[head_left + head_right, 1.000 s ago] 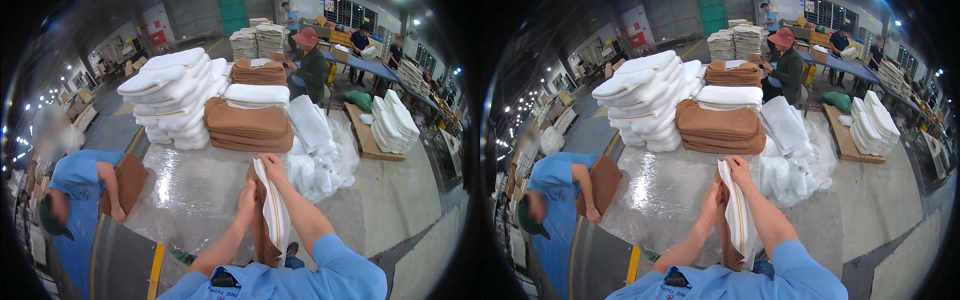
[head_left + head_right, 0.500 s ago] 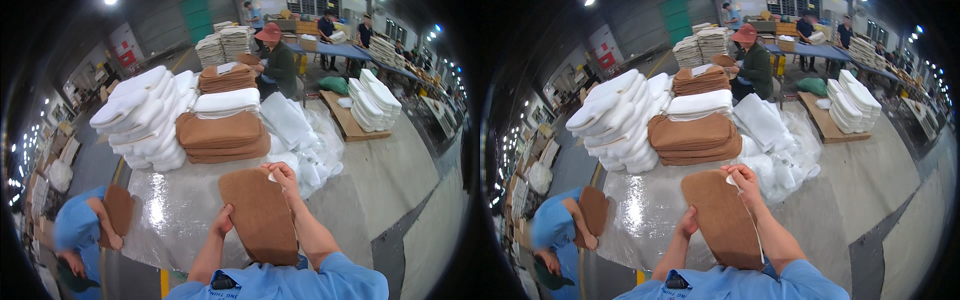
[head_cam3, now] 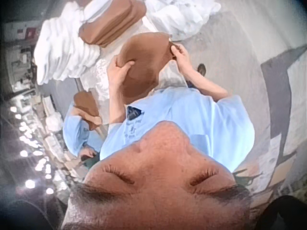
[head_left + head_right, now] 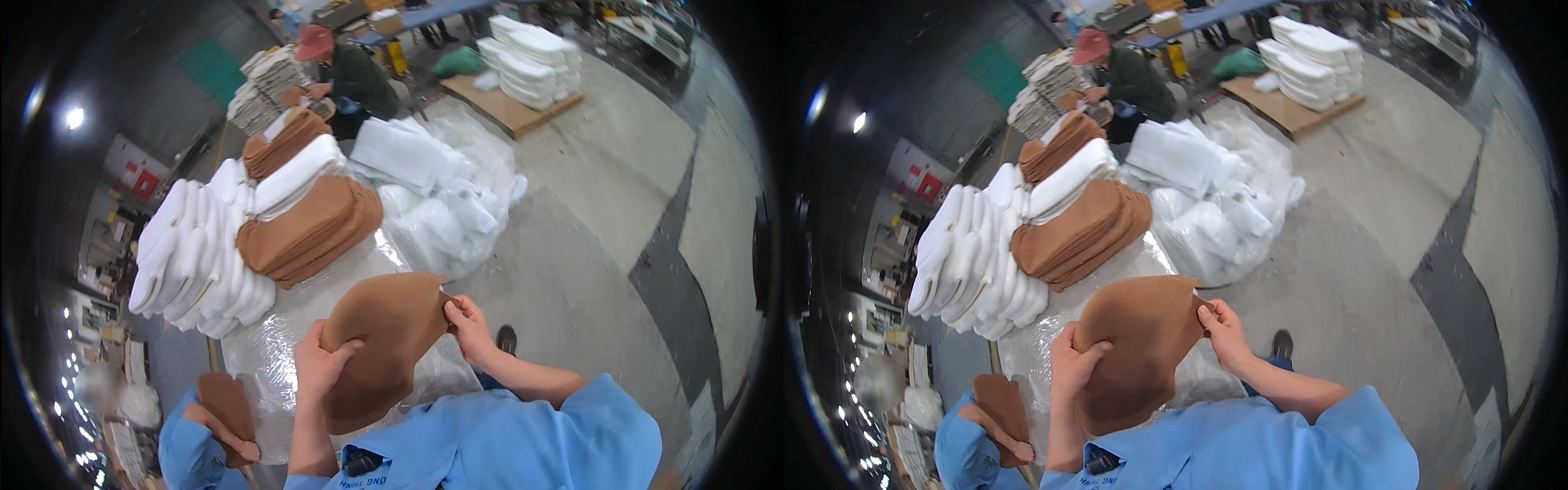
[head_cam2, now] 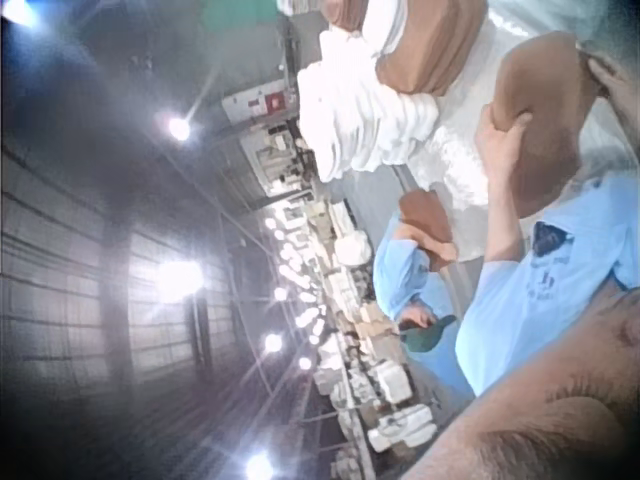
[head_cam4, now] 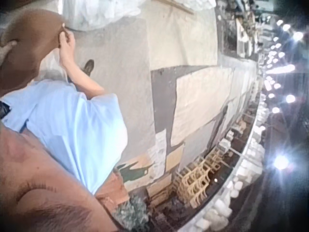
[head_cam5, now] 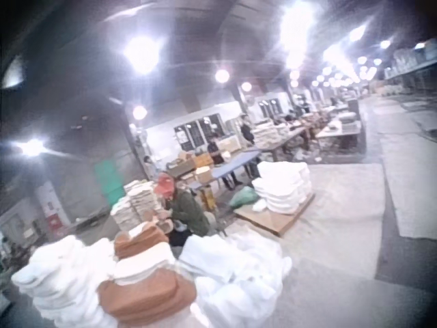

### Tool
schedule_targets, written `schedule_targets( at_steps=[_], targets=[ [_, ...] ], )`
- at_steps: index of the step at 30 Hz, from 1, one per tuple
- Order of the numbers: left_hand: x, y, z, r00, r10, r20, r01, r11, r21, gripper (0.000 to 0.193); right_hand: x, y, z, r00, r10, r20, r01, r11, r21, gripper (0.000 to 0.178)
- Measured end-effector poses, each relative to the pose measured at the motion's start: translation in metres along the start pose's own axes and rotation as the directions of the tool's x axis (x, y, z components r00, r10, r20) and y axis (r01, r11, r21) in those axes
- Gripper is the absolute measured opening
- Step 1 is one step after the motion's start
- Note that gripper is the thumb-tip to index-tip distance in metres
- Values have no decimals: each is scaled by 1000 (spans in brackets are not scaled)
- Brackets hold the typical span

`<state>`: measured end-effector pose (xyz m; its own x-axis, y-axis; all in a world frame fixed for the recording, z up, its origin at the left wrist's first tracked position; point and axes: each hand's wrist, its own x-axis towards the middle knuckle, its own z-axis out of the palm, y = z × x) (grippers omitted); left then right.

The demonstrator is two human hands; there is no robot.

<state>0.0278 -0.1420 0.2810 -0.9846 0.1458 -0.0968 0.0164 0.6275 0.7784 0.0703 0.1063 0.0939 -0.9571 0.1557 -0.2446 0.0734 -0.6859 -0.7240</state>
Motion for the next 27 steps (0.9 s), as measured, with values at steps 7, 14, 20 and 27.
schedule_targets(
  at_steps=[7, 14, 20, 27],
  targets=[
    [-12, 8, 98, 916, 92, 390, -278, 846, 455, 58, -27, 56, -72, 873, 274, -403, -173, 947, 271, 23],
    [-33, 10, 183, 711, 259, 654, -576, 748, 330, 71, -36, 72, -110, 765, 429, -481, -42, 779, 626, 30],
    [12, -6, 206, 485, -145, 862, 166, 983, 72, 45, -32, 100, -124, 880, 341, -331, 67, 601, 797, 32],
    [76, -88, 297, 866, -42, 498, 76, 996, -48, 39, -41, 101, -122, 937, 283, -204, -62, 710, 702, 33]
  ],
)
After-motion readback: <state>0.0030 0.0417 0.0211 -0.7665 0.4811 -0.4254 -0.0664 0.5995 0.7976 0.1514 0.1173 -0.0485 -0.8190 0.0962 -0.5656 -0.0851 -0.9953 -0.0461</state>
